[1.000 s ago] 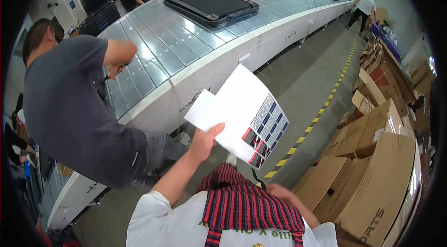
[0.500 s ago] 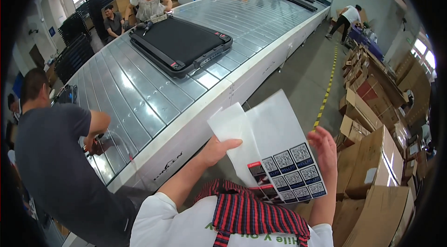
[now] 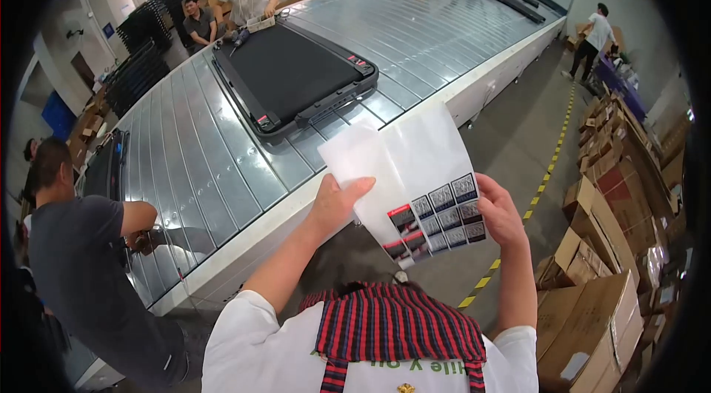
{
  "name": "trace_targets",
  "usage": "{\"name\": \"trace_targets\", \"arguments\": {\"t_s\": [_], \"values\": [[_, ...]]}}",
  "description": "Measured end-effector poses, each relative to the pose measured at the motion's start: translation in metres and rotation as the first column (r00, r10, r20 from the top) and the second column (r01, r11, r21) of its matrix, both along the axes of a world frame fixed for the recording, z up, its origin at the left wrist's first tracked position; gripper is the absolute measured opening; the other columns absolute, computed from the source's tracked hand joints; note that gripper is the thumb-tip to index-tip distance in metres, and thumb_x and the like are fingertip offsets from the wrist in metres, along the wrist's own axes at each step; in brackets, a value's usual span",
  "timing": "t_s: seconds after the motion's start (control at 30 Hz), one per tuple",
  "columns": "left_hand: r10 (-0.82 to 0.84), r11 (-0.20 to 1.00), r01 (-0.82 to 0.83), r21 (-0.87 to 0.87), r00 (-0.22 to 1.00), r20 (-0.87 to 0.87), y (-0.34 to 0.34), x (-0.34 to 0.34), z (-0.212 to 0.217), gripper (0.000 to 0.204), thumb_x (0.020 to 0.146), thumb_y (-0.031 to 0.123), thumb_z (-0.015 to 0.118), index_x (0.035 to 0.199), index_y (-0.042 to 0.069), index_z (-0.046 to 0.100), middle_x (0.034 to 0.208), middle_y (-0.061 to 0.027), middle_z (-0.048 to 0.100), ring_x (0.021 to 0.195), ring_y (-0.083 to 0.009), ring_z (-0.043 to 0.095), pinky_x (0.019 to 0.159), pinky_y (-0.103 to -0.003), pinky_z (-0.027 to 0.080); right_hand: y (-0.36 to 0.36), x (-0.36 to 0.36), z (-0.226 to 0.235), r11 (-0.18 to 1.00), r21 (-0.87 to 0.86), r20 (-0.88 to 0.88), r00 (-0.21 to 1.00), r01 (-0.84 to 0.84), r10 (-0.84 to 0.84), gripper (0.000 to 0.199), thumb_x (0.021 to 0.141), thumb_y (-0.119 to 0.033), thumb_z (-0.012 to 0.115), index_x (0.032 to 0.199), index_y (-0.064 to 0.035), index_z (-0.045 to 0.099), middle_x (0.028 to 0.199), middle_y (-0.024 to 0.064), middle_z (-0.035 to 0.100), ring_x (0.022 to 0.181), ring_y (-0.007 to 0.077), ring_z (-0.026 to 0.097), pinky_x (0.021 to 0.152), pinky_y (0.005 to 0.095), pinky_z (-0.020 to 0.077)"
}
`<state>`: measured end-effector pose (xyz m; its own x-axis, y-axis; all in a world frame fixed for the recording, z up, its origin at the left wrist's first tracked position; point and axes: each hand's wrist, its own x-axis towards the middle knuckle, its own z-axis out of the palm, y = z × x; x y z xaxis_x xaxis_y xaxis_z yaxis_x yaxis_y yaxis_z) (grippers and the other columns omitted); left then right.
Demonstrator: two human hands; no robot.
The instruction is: Applying identification and QR code labels to treadmills on an assembly line.
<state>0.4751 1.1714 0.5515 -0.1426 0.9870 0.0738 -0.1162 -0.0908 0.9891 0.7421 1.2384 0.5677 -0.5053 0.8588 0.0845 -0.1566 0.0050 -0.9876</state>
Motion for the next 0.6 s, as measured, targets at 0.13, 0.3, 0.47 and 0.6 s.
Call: {"name": "trace_targets", "arguments": {"t_s": [0.13,0.3,0.47,0.6], "values": [[0.102,0.995,-0.102,-0.008,0.989,0.105,0.042,0.015,0.011,0.029,0.077,0.015,0.059,0.1,-0.002,0.056,0.092,-0.0063,0.06,0.082,-0.0128,0.056,0.073,-0.027,0.045,0.058,-0.016,-0.005,0.993,-0.061,0.057,0.993,-0.097,0.1,0.019,0.079,-0.006,0.058,0.095,0.0042,0.058,0.082,0.0025,0.062,0.071,0.008,0.056,0.064,0.0228,0.046],[0.171,0.977,-0.151,-0.149,0.976,0.133,0.061,0.008,-0.012,0.028,0.078,0.018,0.06,0.098,-0.001,0.057,0.093,-0.0053,0.06,0.082,-0.0115,0.055,0.074,-0.026,0.044,0.12,-0.045,-0.006,0.984,-0.138,-0.088,0.991,-0.115,0.104,0.021,0.079,-0.004,0.056,0.098,0.0051,0.057,0.083,0.0053,0.062,0.071,0.0082,0.056,0.064,0.0226,0.0462],[0.227,0.97,-0.191,-0.148,0.931,0.287,0.068,0.003,-0.025,0.037,0.081,0.031,0.06,0.103,0.001,0.053,0.091,-0.0029,0.058,0.083,-0.0113,0.054,0.075,-0.026,0.043,0.146,-0.095,-0.022,0.95,0.305,0.193,0.972,0.072,-0.136,0.03,0.074,-0.006,0.062,0.102,0.0024,0.055,0.091,0.0082,0.06,0.08,0.0161,0.058,0.069,0.0275,0.0461],[0.324,0.946,-0.306,-0.107,0.877,0.354,0.07,-0.03,-0.026,0.039,0.085,0.032,0.054,0.109,0.002,0.05,0.096,-0.0029,0.056,0.087,-0.0109,0.052,0.074,-0.027,0.043,0.144,-0.155,-0.02,0.538,0.843,0.262,0.885,-0.015,-0.386,0.036,0.065,-0.007,0.068,0.098,-0.0023,0.055,0.089,0.0092,0.057,0.078,0.023,0.056,0.068,0.0297,0.0456]]}}
